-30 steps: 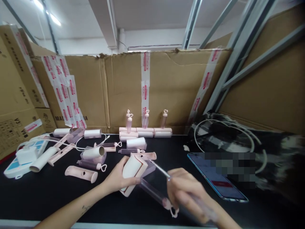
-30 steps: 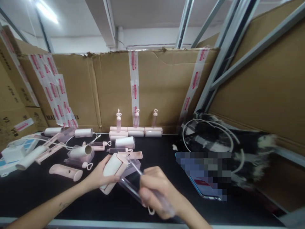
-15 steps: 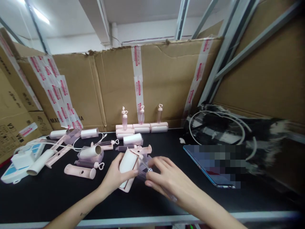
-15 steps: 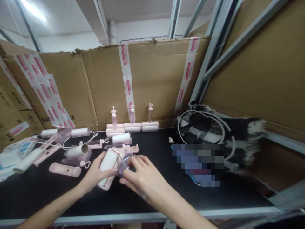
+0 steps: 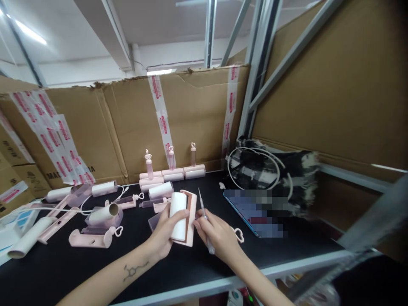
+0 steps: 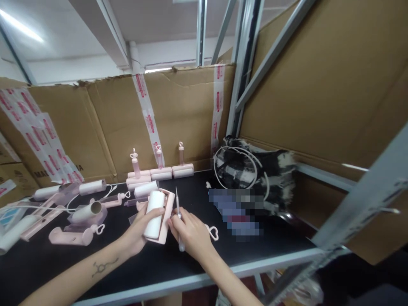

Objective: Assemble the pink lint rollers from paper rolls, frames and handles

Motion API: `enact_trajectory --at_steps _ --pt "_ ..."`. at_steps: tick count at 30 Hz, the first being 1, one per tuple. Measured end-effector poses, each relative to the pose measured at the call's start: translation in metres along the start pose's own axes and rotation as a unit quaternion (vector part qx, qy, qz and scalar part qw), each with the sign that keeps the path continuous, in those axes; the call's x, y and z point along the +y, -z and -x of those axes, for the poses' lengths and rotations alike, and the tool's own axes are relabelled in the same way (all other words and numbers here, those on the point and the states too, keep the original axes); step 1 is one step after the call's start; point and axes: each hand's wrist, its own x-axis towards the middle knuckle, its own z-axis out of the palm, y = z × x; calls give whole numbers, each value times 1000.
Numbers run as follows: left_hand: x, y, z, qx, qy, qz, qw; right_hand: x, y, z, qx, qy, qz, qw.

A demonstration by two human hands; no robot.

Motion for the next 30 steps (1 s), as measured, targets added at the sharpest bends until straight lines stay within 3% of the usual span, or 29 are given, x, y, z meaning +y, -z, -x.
enact_trajectory --at_steps 3,7,12,16,19,22,24,27,30 --pt "-3 2 6 4 51 69 996 0 0 -3 20 -22 33 999" --pt "-5 5 13 -5 67 110 992 -4 -1 -13 54 -67 102 991" --pt "3 2 11 6 60 138 989 0 -1 -28 61 -69 114 989" --pt "28 20 7 20 -1 191 981 31 4 -28 75 -179 118 974" --pt "46 44 1 75 -90 104 988 54 6 -22 -10 -216 81 973" --pt "49 54 -9 97 -130 -69 984 55 3 -23 -113 -215 -104 965" --pt "45 51 -16 84 -144 -180 969 47 1 -30 -110 -243 -246 932" --pt "36 41 -22 70 -175 -289 939 33 1 -49 -52 -271 -381 882" --pt "32 33 -22 55 -204 -321 923 26 1 -67 -31 -253 -396 882"
